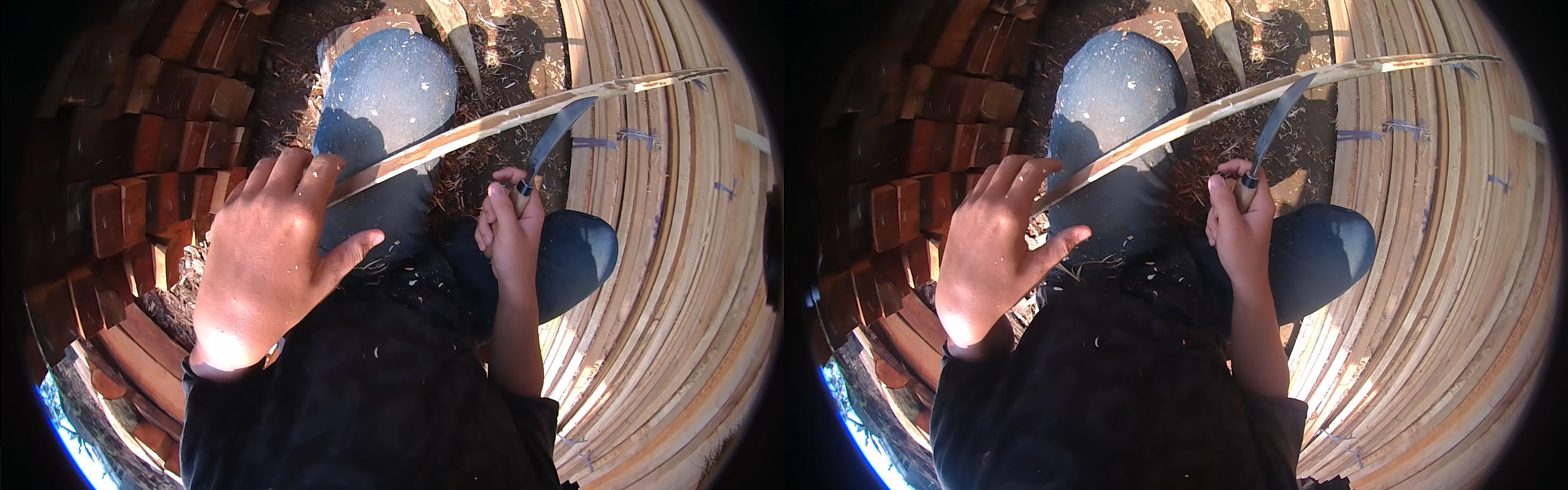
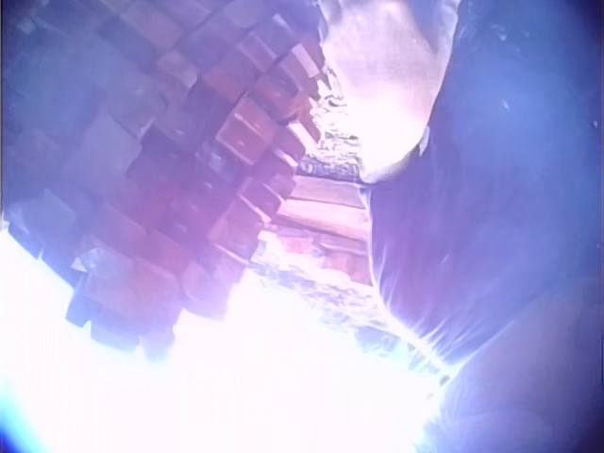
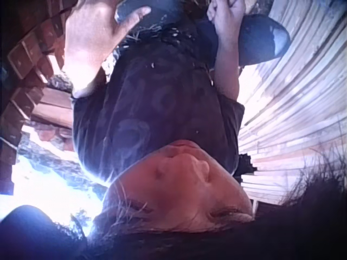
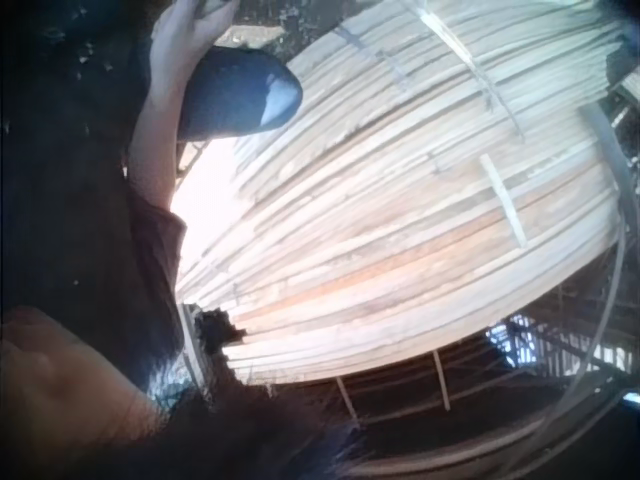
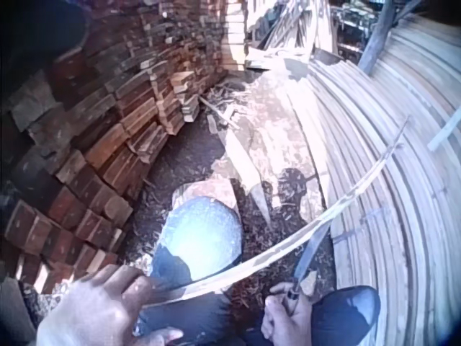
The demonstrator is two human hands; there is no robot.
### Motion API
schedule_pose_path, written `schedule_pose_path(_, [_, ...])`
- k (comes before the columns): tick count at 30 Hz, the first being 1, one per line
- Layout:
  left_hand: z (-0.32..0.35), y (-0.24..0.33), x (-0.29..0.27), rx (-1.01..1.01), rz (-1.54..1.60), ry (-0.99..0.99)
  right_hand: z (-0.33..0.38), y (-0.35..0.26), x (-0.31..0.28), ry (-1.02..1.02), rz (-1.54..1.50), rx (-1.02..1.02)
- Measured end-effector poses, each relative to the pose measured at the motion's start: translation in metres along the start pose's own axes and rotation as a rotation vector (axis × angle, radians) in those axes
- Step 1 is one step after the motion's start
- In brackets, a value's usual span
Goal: The person sits on the ground and uses a curved knife to shave thin strips from a long, thin piece of wood held between their legs. They repeatedly scrape the blade along the wood's surface to remove shavings.
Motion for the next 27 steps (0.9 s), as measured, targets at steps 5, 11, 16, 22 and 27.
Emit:
schedule_pose_path(5, [-0.004, 0.074, -0.018, 0.427, 0.238, -0.255, -0.006, 0.003, 0.009, -0.006, -0.067, 0.06])
schedule_pose_path(11, [-0.02, 0.172, 0.034, 0.801, 0.215, -0.556, -0.005, 0.006, 0.008, -0.012, -0.112, 0.079])
schedule_pose_path(16, [-0.04, 0.205, 0.027, 0.977, -0.126, -0.917, -0.004, 0.01, 0.02, -0.038, -0.101, 0.092])
schedule_pose_path(22, [-0.031, 0.217, 0.026, 0.901, 0.145, -0.707, -0.03, 0.029, 0.007, 0.026, 0.038, 0.356])
schedule_pose_path(27, [-0.025, 0.239, 0.031, 0.993, 0.283, -0.575, 0.001, -0.001, 0.015, 0.072, -0.138, 0.155])
Point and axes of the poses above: each hand's wrist, its own z-axis away from the middle knuckle, its own x-axis out of the palm, y = z × x, the point moved 2 cm from there along -z, towards the middle knuckle, and after that the axes turned 13 degrees about y, right-handed, at the moved point
